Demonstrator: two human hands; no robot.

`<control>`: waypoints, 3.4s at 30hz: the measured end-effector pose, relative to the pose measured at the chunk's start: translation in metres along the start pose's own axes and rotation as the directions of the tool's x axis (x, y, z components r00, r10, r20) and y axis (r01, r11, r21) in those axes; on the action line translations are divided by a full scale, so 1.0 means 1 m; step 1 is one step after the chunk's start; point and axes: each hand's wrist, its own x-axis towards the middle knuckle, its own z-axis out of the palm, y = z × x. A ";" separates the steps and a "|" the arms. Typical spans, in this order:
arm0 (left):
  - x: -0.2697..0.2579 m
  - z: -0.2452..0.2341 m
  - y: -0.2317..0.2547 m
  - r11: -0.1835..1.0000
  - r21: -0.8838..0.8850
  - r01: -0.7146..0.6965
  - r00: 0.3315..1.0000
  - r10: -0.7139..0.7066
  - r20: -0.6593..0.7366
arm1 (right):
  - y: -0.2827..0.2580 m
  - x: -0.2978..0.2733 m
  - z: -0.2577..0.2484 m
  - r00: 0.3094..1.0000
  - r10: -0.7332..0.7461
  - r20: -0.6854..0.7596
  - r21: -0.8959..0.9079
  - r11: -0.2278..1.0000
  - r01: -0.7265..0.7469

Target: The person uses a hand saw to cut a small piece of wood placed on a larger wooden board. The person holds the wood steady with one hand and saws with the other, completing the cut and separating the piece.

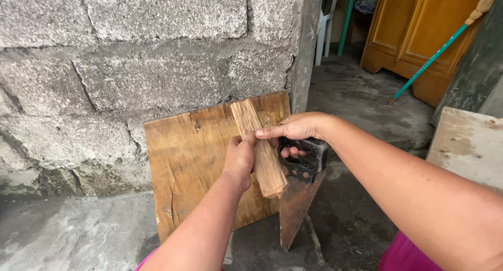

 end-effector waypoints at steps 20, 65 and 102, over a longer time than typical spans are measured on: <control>-0.003 -0.011 -0.055 0.973 0.070 0.222 0.975 -0.220 -0.038 | 0.051 -0.069 -0.040 0.970 0.063 -0.236 0.288 0.958 0.008; 0.079 0.020 -0.188 0.812 0.370 0.451 0.831 -0.533 0.158 | 0.092 -0.170 -0.048 0.766 0.148 -0.626 0.288 0.956 0.051; 0.156 0.132 -0.129 0.827 0.407 0.387 0.715 -0.548 0.434 | 0.168 -0.034 -0.030 0.098 -0.069 -0.993 -0.054 0.986 0.157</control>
